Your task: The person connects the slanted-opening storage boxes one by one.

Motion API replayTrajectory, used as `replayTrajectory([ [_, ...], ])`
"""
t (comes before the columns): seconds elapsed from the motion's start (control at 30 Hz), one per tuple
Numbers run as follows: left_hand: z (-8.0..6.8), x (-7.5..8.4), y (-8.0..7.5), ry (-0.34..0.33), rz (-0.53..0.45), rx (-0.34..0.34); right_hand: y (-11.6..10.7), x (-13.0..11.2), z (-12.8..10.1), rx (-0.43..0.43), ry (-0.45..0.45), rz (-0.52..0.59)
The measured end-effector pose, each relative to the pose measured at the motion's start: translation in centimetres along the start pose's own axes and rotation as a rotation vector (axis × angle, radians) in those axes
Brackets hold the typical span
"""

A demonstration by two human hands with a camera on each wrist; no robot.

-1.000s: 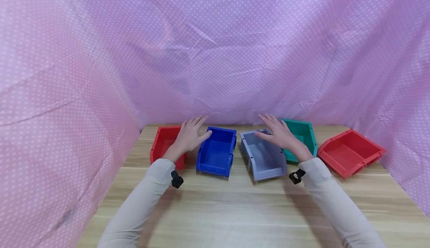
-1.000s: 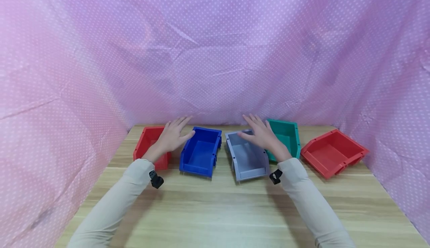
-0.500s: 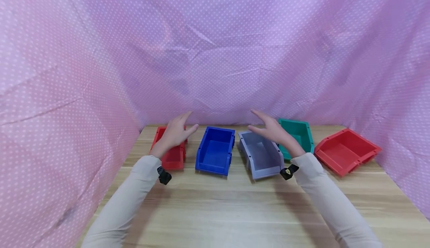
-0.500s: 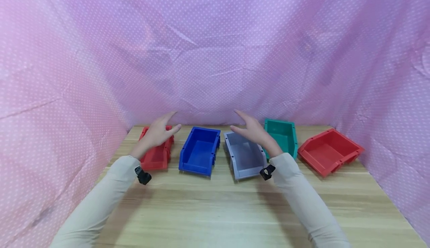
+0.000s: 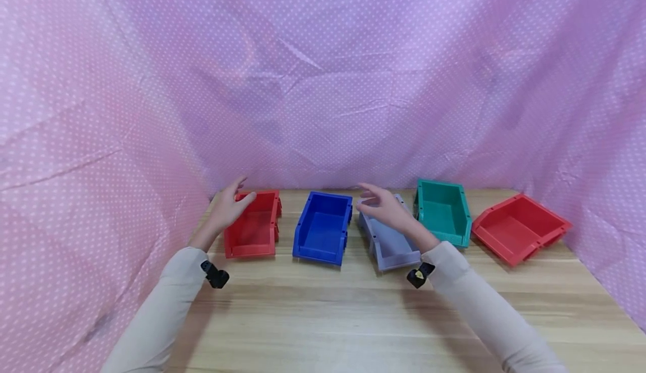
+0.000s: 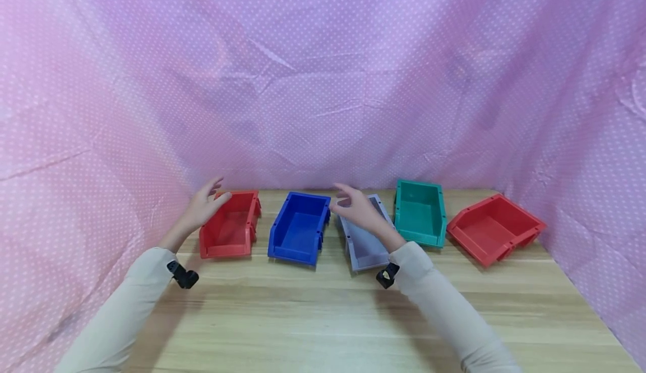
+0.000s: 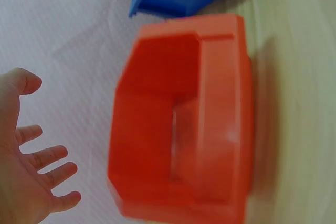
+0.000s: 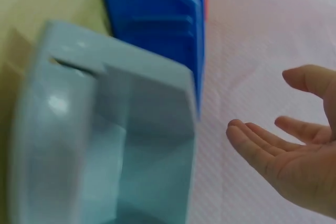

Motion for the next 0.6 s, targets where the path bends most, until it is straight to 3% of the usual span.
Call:
replayTrajectory([
  [0.23, -1.3, -3.4, -0.4, -0.132, -0.085, -0.014, 3.0, 0.8, -0.3, 0.063, 0.018, -0.05],
  [0.6, -2.0, -6.1, -0.3, -0.167, -0.231, -0.057, 5.8, 0.9, -0.4, 0.132, 0.063, -0.139],
])
Point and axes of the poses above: each hand's wrist, its own z-axis towards the middle knuckle, its own y-axis out of the palm, x = y × z, the point moved 4 cm from there along z, towards the middle knuckle, and after that the axes turned 2 degrees about -y, right-handed, at the moved point
